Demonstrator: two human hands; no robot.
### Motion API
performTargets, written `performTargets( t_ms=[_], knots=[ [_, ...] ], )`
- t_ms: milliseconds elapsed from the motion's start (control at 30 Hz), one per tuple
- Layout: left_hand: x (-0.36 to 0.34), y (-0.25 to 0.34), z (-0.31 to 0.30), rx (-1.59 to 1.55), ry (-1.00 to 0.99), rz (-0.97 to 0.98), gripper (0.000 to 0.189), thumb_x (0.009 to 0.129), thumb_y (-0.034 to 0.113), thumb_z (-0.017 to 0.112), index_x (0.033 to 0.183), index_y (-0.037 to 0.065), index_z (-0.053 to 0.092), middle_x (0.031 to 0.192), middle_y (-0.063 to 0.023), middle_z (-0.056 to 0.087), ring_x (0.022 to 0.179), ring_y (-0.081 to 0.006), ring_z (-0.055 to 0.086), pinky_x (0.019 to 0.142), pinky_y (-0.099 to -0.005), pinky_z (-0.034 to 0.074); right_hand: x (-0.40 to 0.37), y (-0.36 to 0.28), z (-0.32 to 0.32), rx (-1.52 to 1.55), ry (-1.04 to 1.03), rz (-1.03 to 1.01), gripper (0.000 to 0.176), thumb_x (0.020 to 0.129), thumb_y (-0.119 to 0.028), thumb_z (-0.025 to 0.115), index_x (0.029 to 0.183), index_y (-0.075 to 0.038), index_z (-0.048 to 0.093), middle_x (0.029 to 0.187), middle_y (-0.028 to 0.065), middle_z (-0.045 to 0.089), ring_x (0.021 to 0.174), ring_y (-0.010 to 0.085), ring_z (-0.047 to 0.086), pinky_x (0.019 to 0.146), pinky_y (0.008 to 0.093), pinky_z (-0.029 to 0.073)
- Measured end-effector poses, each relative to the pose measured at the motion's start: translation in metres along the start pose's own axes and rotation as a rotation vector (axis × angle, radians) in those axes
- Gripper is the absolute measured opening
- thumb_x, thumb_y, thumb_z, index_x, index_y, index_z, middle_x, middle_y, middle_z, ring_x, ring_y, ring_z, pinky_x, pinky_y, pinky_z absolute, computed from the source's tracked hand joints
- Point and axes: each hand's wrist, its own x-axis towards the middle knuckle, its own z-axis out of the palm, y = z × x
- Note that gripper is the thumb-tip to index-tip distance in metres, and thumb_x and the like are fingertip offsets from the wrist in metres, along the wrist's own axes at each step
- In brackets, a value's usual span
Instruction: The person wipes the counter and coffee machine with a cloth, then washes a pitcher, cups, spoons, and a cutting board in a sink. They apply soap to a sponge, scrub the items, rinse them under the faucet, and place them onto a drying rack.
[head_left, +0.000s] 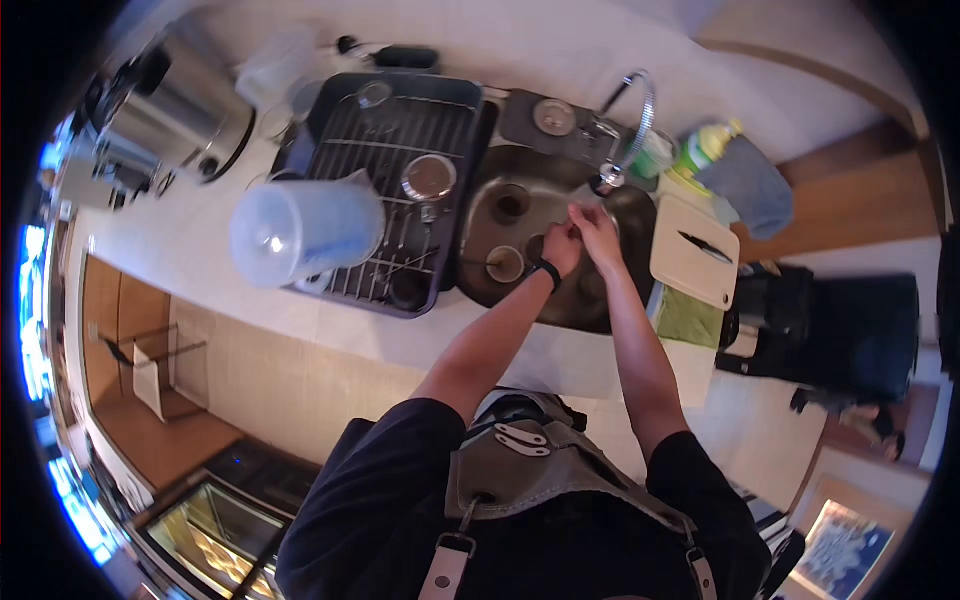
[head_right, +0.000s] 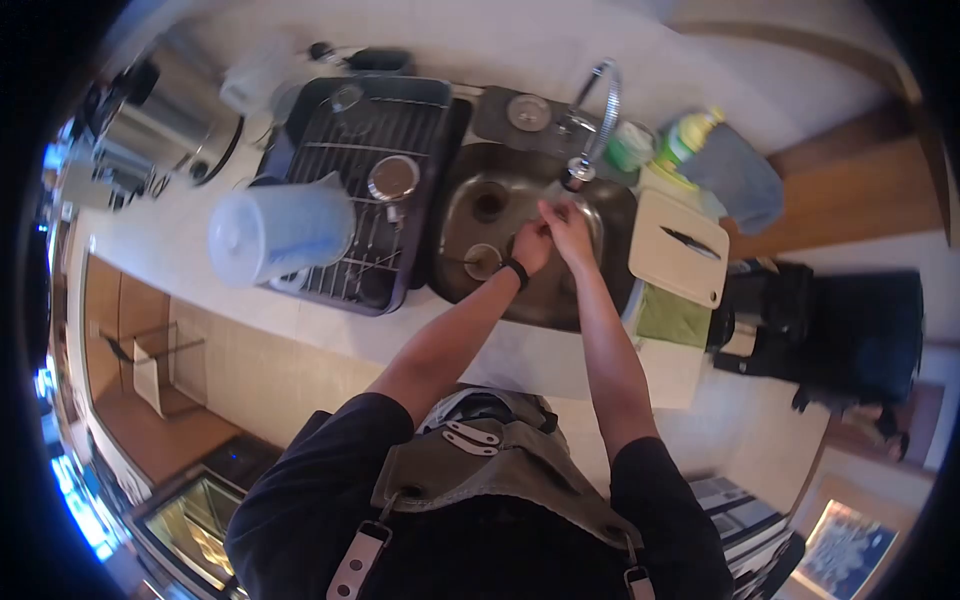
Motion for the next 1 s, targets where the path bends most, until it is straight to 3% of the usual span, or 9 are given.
performTargets(
  t_ms=[67, 167, 267, 367, 467, 533, 700, 900, 1000],
  knots=[
    [0.019, -0.03, 0.019, 0.098, -0.002, 0.056, 0.025, 0.09, 0.009, 0.047, 0.106, 0.003, 0.065, 0.096, -0.027, 0.066, 0.088, -0.0451, 0.062, 0.081, -0.0445, 0.05, 0.029, 0.045, -0.003, -0.008, 0.049, 0.005, 0.032, 0.087, -0.018, 0.064, 0.115, -0.002, 0.062, 0.105, 0.0109, 0.069, 0.094, 0.0199, 0.065, 0.082, 0.0339, 0.05],
    [0.05, -0.087, 0.026, 0.216, 0.01, 0.196, 0.022, 0.094, 0.013, 0.048, 0.107, 0.007, 0.064, 0.088, -0.0201, 0.067, 0.073, -0.0366, 0.063, 0.068, -0.0406, 0.051, 0.051, 0.079, -0.001, 0.006, 0.02, 0.034, 0.033, 0.084, -0.009, 0.057, 0.115, 0.0, 0.061, 0.106, 0.0121, 0.069, 0.096, 0.0211, 0.065, 0.083, 0.0347, 0.049],
    [0.035, 0.0, 0.007, -0.407, 0.172, -0.356, 0.017, 0.096, 0.016, 0.05, 0.106, 0.008, 0.062, 0.081, -0.0101, 0.064, 0.065, -0.0233, 0.06, 0.057, -0.036, 0.049, 0.042, 0.064, 0.007, 0.32, 0.029, 0.062, 0.034, 0.083, -0.001, 0.051, 0.115, 0.001, 0.062, 0.1, 0.0124, 0.069, 0.095, 0.0193, 0.064, 0.083, 0.0332, 0.049],
    [0.039, 0.001, 0.001, -0.497, 0.209, -0.493, 0.013, 0.097, 0.015, 0.052, 0.108, 0.011, 0.058, 0.08, -0.0029, 0.06, 0.066, -0.013, 0.057, 0.052, -0.0304, 0.046, 0.038, 0.06, 0.016, 0.372, 0.111, 0.049, 0.036, 0.084, 0.007, 0.047, 0.113, -0.004, 0.065, 0.097, 0.0038, 0.069, 0.084, 0.0124, 0.063, 0.072, 0.0275, 0.049],
    [0.056, -0.069, 0.007, -0.375, 0.275, -0.387, 0.023, 0.086, 0.001, 0.053, 0.109, 0.003, 0.058, 0.082, -0.0074, 0.062, 0.071, -0.0172, 0.061, 0.059, -0.0329, 0.052, 0.032, 0.066, 0.018, 0.139, 0.241, 0.033, 0.03, 0.087, 0.002, 0.052, 0.113, -0.003, 0.067, 0.094, 0.0057, 0.071, 0.083, 0.0141, 0.065, 0.071, 0.0301, 0.051],
    [0.049, -0.062, 0.009, -0.317, 0.272, -0.345, 0.027, 0.082, -0.002, 0.051, 0.109, -0.001, 0.059, 0.085, -0.0094, 0.063, 0.075, -0.0191, 0.063, 0.064, -0.0341, 0.054, 0.026, 0.068, 0.019, 0.039, 0.313, 0.067, 0.024, 0.091, -0.007, 0.058, 0.113, -0.003, 0.069, 0.09, 0.0092, 0.073, 0.085, 0.0182, 0.068, 0.076, 0.0342, 0.053],
    [0.039, -0.041, 0.015, -0.39, 0.128, -0.39, 0.036, 0.076, -0.007, 0.049, 0.11, -0.005, 0.06, 0.094, -0.0124, 0.065, 0.081, -0.0212, 0.065, 0.07, -0.0337, 0.055, 0.015, 0.057, 0.012, 0.252, 0.246, 0.236, 0.026, 0.09, -0.006, 0.062, 0.116, -0.004, 0.068, 0.092, 0.0068, 0.074, 0.083, 0.0136, 0.068, 0.074, 0.0298, 0.053],
    [0.05, -0.07, 0.02, -0.35, 0.304, -0.313, 0.032, 0.078, -0.008, 0.046, 0.105, -0.005, 0.062, 0.088, -0.0119, 0.066, 0.077, -0.0198, 0.066, 0.069, -0.0312, 0.053, 0.017, 0.052, 0.008, 0.139, 0.252, 0.117, 0.029, 0.09, -0.007, 0.063, 0.119, -0.005, 0.067, 0.096, 0.0099, 0.074, 0.087, 0.0146, 0.069, 0.076, 0.0298, 0.053],
    [0.056, -0.066, 0.021, -0.431, 0.177, -0.276, 0.029, 0.082, -0.007, 0.044, 0.104, -0.005, 0.063, 0.089, -0.0126, 0.066, 0.075, -0.0203, 0.065, 0.066, -0.0324, 0.052, 0.009, 0.049, 0.009, 0.066, 0.311, 0.132, 0.028, 0.092, -0.012, 0.063, 0.119, -0.005, 0.066, 0.097, 0.0127, 0.073, 0.09, 0.0174, 0.07, 0.078, 0.0316, 0.053]
  ],
)
